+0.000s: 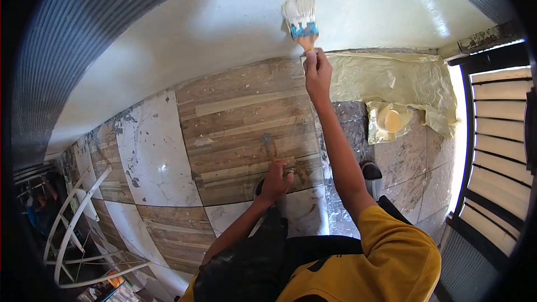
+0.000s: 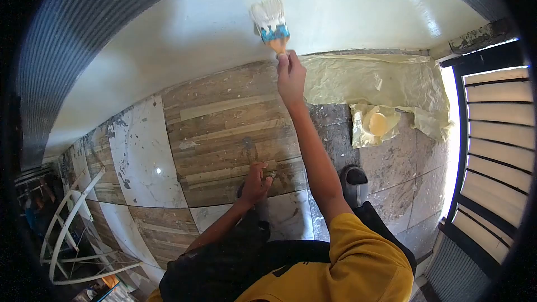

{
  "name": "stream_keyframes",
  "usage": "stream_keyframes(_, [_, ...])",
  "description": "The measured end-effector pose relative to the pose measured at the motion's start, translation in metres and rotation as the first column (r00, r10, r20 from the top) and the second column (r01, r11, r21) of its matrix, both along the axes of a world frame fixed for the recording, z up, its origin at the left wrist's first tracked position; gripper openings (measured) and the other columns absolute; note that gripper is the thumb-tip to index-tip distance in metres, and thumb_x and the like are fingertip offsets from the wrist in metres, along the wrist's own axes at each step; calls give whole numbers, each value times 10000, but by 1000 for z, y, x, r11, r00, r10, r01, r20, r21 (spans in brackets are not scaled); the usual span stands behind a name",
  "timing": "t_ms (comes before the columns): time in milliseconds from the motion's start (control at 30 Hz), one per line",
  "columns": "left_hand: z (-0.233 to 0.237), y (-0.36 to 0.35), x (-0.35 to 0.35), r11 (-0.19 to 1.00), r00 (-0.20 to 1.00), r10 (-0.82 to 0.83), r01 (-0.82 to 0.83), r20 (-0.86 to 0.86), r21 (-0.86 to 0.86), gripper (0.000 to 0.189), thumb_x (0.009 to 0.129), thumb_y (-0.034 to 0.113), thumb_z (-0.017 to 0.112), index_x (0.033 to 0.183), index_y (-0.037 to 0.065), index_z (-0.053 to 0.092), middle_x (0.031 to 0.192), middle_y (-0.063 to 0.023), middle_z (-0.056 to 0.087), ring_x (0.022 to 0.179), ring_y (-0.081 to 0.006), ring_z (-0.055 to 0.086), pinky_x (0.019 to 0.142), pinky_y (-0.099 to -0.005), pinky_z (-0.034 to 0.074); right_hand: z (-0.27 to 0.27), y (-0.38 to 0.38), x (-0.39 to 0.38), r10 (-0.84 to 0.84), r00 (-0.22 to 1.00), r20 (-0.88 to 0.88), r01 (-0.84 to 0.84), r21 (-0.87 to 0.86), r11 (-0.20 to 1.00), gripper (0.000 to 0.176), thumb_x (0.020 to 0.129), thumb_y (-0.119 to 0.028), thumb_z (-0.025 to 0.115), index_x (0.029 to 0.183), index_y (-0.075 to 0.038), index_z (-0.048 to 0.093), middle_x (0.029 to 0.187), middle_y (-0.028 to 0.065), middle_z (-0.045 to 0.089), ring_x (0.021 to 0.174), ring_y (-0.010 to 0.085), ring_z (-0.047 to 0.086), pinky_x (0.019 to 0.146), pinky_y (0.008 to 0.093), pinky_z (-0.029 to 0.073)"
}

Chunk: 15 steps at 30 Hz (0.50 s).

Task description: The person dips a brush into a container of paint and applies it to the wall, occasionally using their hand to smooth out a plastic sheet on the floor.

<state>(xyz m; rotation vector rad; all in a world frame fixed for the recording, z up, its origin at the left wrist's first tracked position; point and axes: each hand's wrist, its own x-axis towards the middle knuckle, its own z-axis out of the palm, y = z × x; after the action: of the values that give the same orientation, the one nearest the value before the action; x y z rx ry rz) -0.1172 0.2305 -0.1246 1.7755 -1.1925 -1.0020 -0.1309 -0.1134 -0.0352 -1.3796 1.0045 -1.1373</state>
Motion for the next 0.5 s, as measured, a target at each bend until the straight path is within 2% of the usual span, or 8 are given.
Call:
stream_keyframes(100, [1, 0, 1, 1000, 1000, 1, -1, 14, -2, 456, 896, 191, 632, 1287, 8, 486, 1243, -241, 505, 1195, -424, 503, 1053, -465, 408, -75, 11, -9, -68, 990, -122, 73, 38, 997, 303, 1041, -250, 522, 920, 16, 603, 654, 71, 524, 609, 136, 482, 577, 333, 408])
stream_keyframes(133, [3, -1, 1, 1000, 1000, 7, -7, 4, 2, 458, 895, 186, 634, 1290, 7, 486, 1243, -242, 507, 1198, -425, 502, 1054, -468, 408, -108, 11, -15, -62, 984, -165, 87, 147, 985, 297, 1014, -236, 546, 902, 29, 618, 679, 122, 559, 640, 178, 525, 615, 359, 433])
stream_keyframes(167, [4, -1, 1, 1000, 1000, 6, -6, -1, 6, 458, 895, 186, 634, 1290, 7, 486, 1243, -242, 507, 1198, -425, 502, 1054, -468, 408, -127, 12, -21, -62, 984, -170, 88, 151, 985, 297, 1014, -236, 546, 902, 29, 618, 679, 122, 559, 640, 178, 525, 615, 359, 433])
stream_keyframes(233, [4, -2, 2, 1000, 1000, 6, -6, -20, 10, 466, 887, 171, 645, 1291, 4, 485, 1243, -241, 509, 1194, -427, 507, 1060, -467, 406, -148, 11, -32, -52, 931, -361, 111, 144, 983, 297, 998, -237, 562, 890, 34, 620, 689, 135, 564, 653, 184, 541, 619, 368, 436])
stream_keyframes(267, [4, -2, 2, 1000, 1000, 10, -10, -21, 7, 466, 887, 171, 645, 1291, 4, 485, 1243, -241, 509, 1194, -427, 507, 1060, -467, 406, -153, 11, -39, -49, 931, -362, 107, 142, 984, 297, 998, -237, 562, 890, 34, 620, 689, 135, 564, 653, 184, 541, 619, 368, 436])
stream_keyframes(400, [3, 0, 0, 1000, 1000, -14, 14, 20, 1, 477, 885, 171, 651, 1301, 7, 484, 1253, -235, 517, 1200, -421, 516, 1065, -462, 408, -113, 42, -72, -36, 948, -318, 134, 292, 947, 280, 991, -217, 569, 853, 22, 616, 662, 61, 527, 604, 106, 487, 543, 320, 387])
stream_keyframes(467, [10, -2, 2, 1000, 999, -10, 10, 49, -11, 477, 892, 186, 646, 1305, 9, 486, 1260, -233, 521, 1206, -420, 518, 1070, -463, 408, -77, 60, -77, -65, 993, -94, 92, 322, 942, 239, 1018, -221, 558, 856, -50, 600, 653, -64, 452, 568, 38, 416, 498, 238, 327])
stream_keyframes(500, [18, -1, 1, 999, 1000, -22, 22, 6, 38, 473, 900, 206, 639, 1305, 10, 493, 1265, -234, 525, 1212, -421, 518, 1078, -463, 406, -61, 67, -77, -78, 994, -82, 98, 278, 956, 228, 1025, -227, 556, 867, -65, 592, 662, -78, 435, 570, 30, 399, 494, 231, 310])
